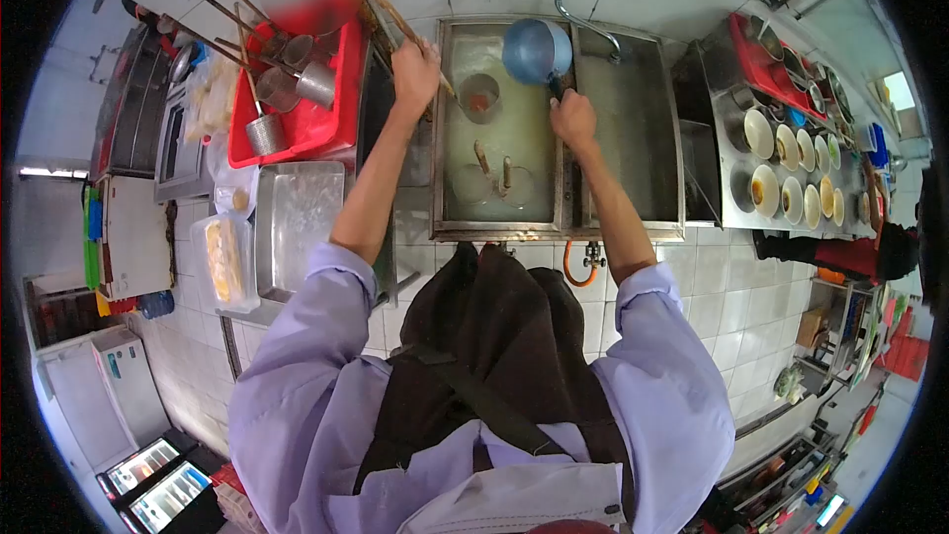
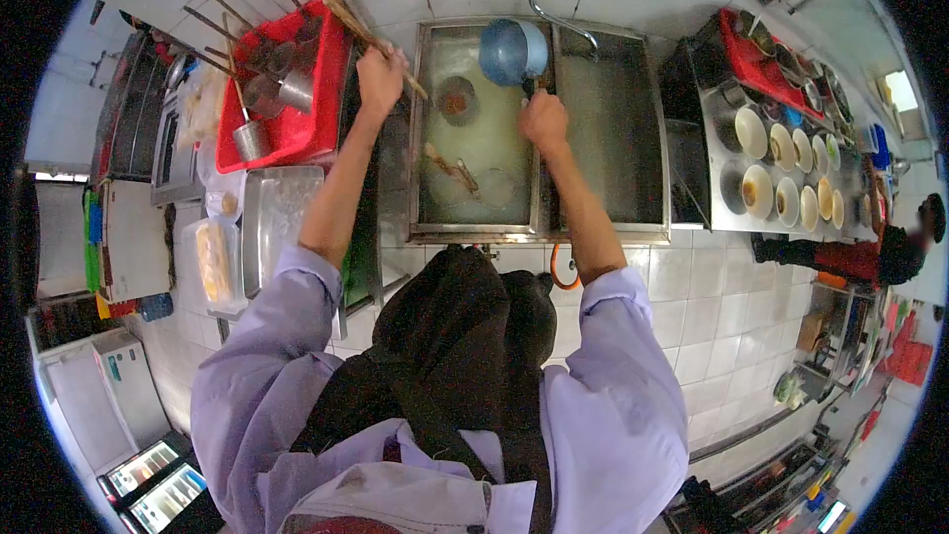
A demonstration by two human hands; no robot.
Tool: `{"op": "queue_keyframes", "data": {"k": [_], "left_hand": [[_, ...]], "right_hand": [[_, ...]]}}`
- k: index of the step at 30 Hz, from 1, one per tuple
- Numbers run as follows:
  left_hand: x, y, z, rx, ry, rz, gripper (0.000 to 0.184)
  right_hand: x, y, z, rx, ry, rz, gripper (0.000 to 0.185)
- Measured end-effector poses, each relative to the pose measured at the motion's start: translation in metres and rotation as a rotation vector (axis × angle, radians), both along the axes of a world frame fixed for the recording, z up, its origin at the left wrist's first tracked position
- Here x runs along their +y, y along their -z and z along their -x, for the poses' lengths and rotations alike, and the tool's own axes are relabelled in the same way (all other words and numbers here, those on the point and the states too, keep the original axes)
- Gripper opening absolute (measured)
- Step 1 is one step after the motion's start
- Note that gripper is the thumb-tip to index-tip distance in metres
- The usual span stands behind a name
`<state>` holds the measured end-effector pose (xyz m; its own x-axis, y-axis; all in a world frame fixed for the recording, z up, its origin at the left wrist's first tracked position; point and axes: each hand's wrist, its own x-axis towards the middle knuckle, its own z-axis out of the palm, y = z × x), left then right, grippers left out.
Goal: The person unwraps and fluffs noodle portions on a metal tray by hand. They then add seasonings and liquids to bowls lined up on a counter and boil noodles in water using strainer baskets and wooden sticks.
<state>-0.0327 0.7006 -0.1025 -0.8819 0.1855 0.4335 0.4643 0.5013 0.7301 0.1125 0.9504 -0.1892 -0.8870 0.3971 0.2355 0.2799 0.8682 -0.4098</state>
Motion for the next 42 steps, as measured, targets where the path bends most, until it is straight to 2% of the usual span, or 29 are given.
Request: {"op": "queue_keyframes", "data": {"k": [3, 5, 7, 9, 10, 14, 17, 19, 25, 33, 35, 38, 42], "left_hand": [[-0.006, 0.011, -0.01, -0.028, -0.042, -0.042, 0.006], [-0.004, 0.007, -0.027, -0.104, -0.027, -0.175, 0.004], [-0.002, 0.021, -0.023, -0.085, -0.041, -0.118, 0.003], [0.001, 0.024, -0.026, -0.01, -0.052, 0.003, 0.011], [0.002, 0.025, -0.027, -0.008, -0.038, -0.007, 0.02], [-0.001, 0.019, -0.029, -0.061, -0.052, 0.034, 0.027], [-0.005, 0.02, -0.028, 0.012, -0.023, 0.015, 0.029], [-0.008, 0.021, -0.026, -0.063, -0.027, 0.033, 0.025], [-0.006, 0.031, -0.027, -0.059, -0.022, -0.039, 0.018], [-0.009, 0.051, -0.017, -0.106, -0.048, 0.049, 0.018], [-0.007, 0.048, -0.02, -0.113, -0.041, 0.04, 0.019], [-0.006, 0.053, -0.015, -0.041, -0.025, 0.034, 0.015], [-0.001, 0.043, -0.016, -0.077, -0.015, 0.028, 0.006]], "right_hand": [[0.004, 0.006, 0.021, -0.04, -0.023, 0.018, 0.025], [0.0, 0.009, 0.037, -0.179, -0.029, -0.031, 0.026], [-0.006, -0.002, 0.057, -0.281, -0.025, 0.019, 0.031], [-0.015, -0.013, 0.071, -0.386, -0.016, 0.073, 0.037], [-0.019, -0.017, 0.076, -0.433, -0.048, 0.063, 0.039], [-0.024, 0.003, 0.096, -0.507, -0.027, 0.063, 0.035], [-0.026, -0.002, 0.105, -0.573, -0.01, 0.145, 0.038], [-0.023, 0.007, 0.116, -0.595, -0.019, 0.165, 0.039], [-0.023, 0.018, 0.134, -0.611, -0.009, 0.205, 0.041], [-0.033, 0.04, 0.146, -0.527, 0.054, 0.27, 0.041], [-0.036, 0.029, 0.141, -0.588, -0.061, 0.227, 0.042], [-0.039, 0.024, 0.141, -0.606, -0.097, 0.246, 0.042], [-0.029, 0.064, 0.156, -0.635, -0.179, 0.245, 0.042]]}}
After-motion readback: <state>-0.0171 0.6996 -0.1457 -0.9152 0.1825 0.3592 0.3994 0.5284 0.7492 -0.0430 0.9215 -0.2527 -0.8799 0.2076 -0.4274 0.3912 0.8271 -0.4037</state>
